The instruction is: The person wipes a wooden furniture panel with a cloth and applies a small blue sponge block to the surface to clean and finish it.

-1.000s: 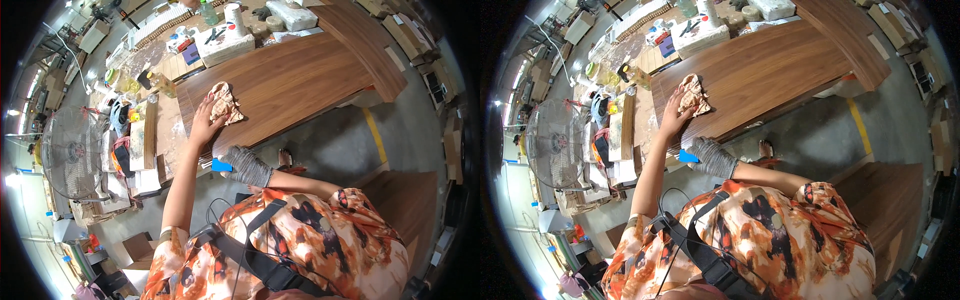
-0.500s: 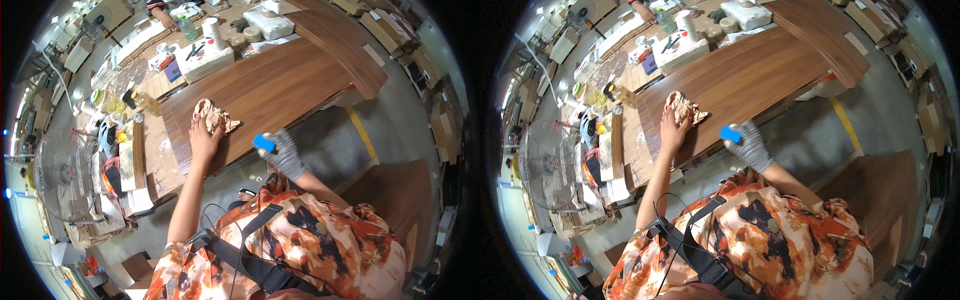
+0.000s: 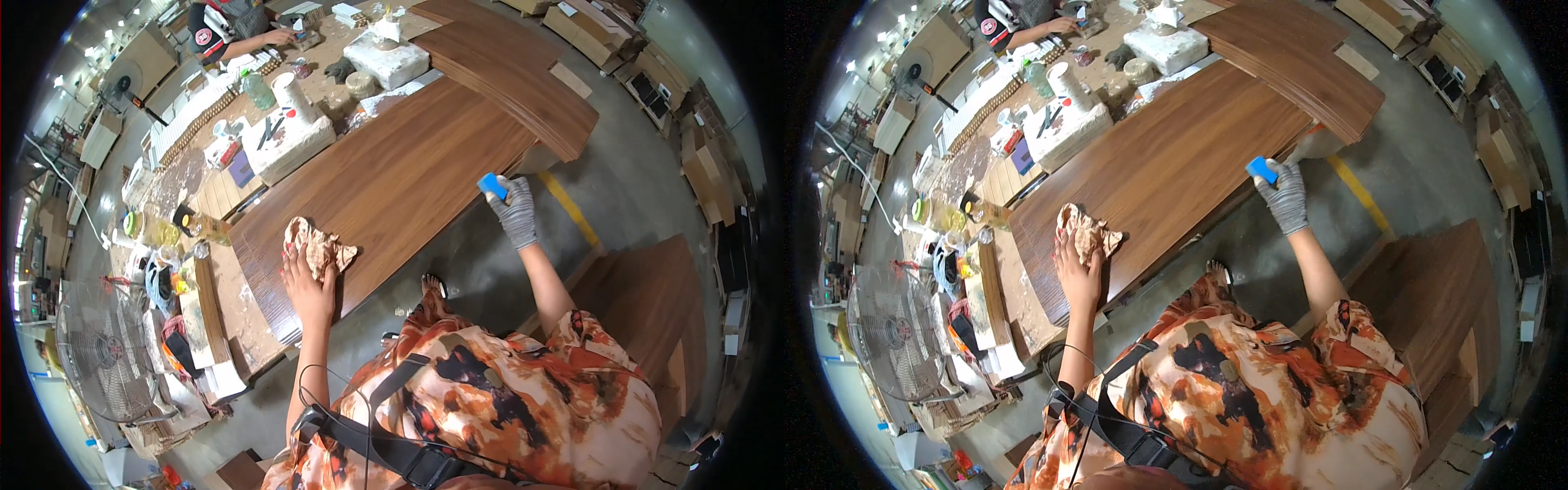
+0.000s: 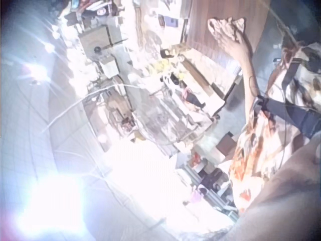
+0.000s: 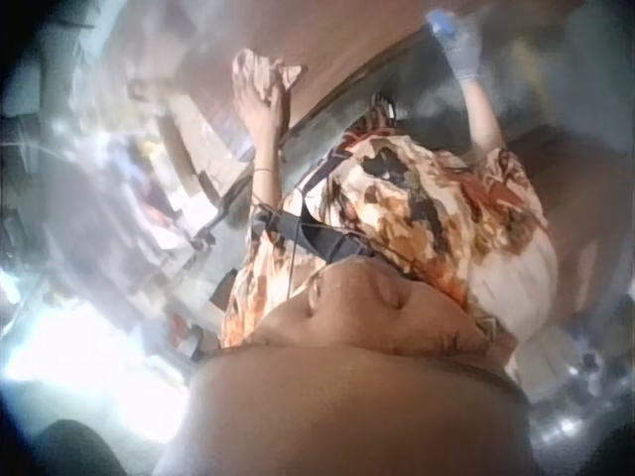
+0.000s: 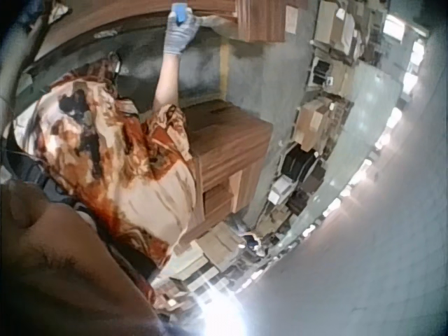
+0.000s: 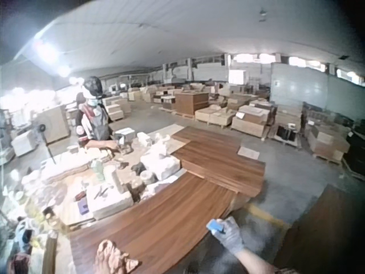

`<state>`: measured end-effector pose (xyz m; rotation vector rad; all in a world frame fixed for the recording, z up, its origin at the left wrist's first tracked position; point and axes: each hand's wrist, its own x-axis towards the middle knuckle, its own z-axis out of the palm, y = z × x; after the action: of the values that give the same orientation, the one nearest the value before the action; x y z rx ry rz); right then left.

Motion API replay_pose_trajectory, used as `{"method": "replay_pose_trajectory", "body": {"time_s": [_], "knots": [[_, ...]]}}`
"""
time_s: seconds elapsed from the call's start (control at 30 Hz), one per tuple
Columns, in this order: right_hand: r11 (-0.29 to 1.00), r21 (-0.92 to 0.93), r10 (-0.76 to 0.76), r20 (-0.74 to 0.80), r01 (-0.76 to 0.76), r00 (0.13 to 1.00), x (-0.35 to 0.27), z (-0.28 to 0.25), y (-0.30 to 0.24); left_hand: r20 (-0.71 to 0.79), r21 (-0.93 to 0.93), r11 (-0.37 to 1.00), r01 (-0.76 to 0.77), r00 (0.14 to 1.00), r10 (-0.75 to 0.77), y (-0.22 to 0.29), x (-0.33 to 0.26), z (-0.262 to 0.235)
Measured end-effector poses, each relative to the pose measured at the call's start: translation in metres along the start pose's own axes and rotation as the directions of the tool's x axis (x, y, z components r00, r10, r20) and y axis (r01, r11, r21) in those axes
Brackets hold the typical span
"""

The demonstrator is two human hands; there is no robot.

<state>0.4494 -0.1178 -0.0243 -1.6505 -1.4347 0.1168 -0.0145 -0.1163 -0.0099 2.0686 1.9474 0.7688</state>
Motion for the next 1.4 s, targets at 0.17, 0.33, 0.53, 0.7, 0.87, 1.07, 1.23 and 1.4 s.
{"method": "replay_pose_trajectory", "body": {"time_s": [0.17, 0.33, 0.53, 0.7, 0.87, 1.07, 1.23, 1.4], "knots": [[0.988, -0.131, 0.070, -0.115, -0.085, 0.991, 0.057, -0.042, 0.067, 0.011, -0.004, 1.000, -0.008, 1.000, 0.008, 0.008, -0.002, -0.008], [0.974, -0.160, 0.128, -0.196, -0.161, 0.972, 0.103, -0.081, 0.126, 0.032, -0.028, 1.000, -0.003, 0.999, 0.004, 0.017, -0.004, -0.019], [0.951, -0.204, 0.177, -0.261, -0.234, 0.949, 0.130, -0.095, 0.152, 0.026, -0.057, 0.998, 0.011, 1.000, -0.009, 0.023, -0.006, -0.026], [0.864, -0.450, 0.085, -0.310, -0.225, 0.947, 0.132, -0.117, 0.181, 0.041, -0.050, 0.999, 0.002, 0.999, 0.000, 0.016, -0.007, -0.030], [0.968, 0.026, 0.239, -0.373, -0.248, 0.897, 0.175, -0.095, 0.171, 0.095, -0.028, 0.998, 0.055, 0.994, -0.052, 0.028, -0.014, -0.008], [0.907, 0.398, 0.113, 0.084, -0.137, 0.990, 0.264, 0.012, 0.106, 0.223, -0.099, 0.986, -0.137, 0.962, 0.156, 0.100, -0.003, 0.014], [0.955, 0.285, -0.156, 0.243, 0.083, 0.957, 0.319, 0.150, 0.043, 0.249, -0.064, 0.991, -0.116, 0.960, 0.129, 0.112, -0.001, 0.009], [0.927, -0.329, 0.011, 0.500, 0.178, 0.866, 0.360, 0.259, 0.041, 0.291, -0.051, 0.997, -0.066, 0.954, 0.078, 0.111, -0.013, 0.005]]}}
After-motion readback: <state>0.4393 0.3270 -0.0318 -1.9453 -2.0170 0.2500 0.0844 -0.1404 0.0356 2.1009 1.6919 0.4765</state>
